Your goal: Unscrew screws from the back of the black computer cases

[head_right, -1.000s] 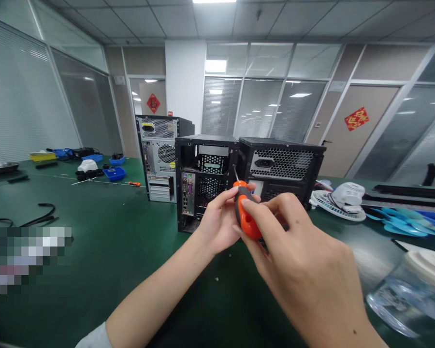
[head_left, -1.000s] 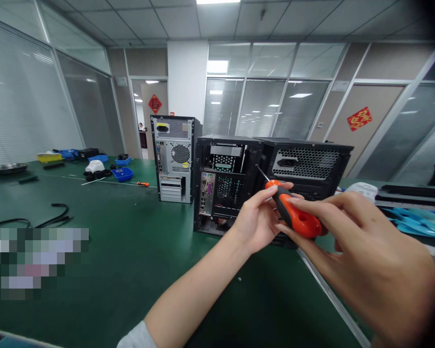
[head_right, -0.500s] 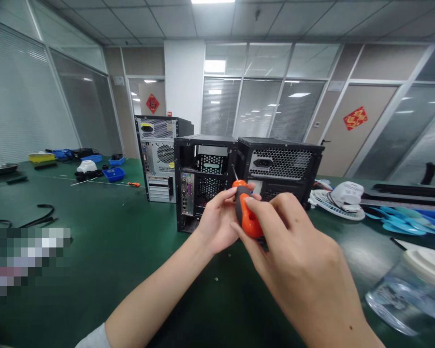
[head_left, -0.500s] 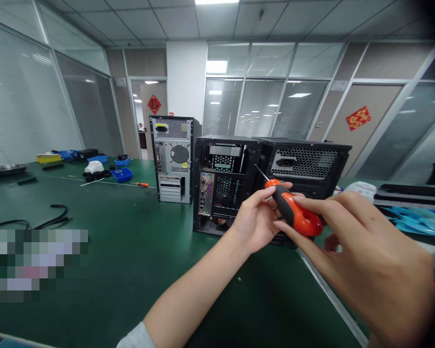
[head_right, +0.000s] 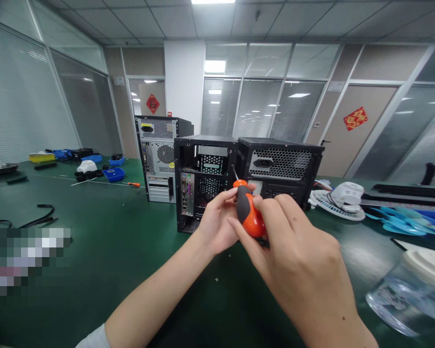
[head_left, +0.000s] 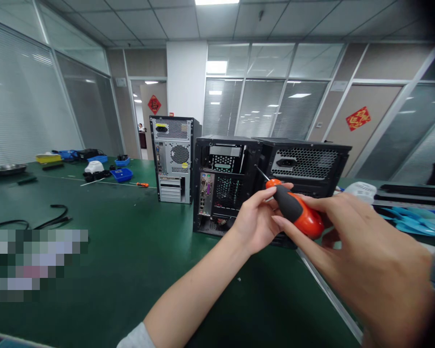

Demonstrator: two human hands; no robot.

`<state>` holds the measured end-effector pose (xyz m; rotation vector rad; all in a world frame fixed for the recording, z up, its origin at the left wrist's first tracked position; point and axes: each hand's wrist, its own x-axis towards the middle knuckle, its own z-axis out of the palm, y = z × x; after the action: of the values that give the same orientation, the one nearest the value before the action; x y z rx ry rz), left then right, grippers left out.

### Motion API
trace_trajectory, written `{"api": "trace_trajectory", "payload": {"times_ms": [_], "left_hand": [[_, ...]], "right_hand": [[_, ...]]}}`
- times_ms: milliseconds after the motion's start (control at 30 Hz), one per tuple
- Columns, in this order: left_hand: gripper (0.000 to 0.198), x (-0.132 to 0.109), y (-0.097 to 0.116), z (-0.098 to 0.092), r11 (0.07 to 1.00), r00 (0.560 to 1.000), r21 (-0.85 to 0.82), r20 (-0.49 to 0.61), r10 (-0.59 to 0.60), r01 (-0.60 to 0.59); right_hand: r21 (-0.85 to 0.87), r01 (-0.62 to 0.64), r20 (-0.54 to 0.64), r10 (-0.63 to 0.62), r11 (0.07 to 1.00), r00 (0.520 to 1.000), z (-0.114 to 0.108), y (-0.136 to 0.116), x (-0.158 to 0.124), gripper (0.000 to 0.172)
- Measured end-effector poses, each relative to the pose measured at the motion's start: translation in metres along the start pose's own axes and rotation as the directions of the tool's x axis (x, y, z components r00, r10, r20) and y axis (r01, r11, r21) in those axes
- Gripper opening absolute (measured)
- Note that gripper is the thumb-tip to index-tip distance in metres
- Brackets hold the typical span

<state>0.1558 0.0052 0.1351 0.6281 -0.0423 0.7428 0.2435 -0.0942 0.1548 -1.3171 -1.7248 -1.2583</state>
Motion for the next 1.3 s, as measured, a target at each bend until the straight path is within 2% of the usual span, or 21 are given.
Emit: {"api": "trace_trajectory", "payload": {"times_ms": [400,833,1300], "left_hand": [[0.022,-0.0014,-0.0005,0.0044,1.000,1.000,-0.008,0.010,0.005,-0.005],[0.023,-0.0004,-0.0036,-0.0003,1.000,1.000,0.005,0.028,0.011,-0.011],[0.023,-0.0006,-0.0028,-0.0016,1.000,0.999,0.010,0.029,0.020,-0.020]], "right_hand": [[-0.034,0.011,-0.011,-0.011,0.999,1.000,0.0000,-0.0021,-0.0002,0.018],[-0.017,-0.062,-0.027,0.061,0.998,0.998,0.0010,-0.0060,0.0001,0.017],[0.003,-0.069,-0.033,0.069,0.998,0.997,0.0034,-0.0078,0.0032,0.021]]}}
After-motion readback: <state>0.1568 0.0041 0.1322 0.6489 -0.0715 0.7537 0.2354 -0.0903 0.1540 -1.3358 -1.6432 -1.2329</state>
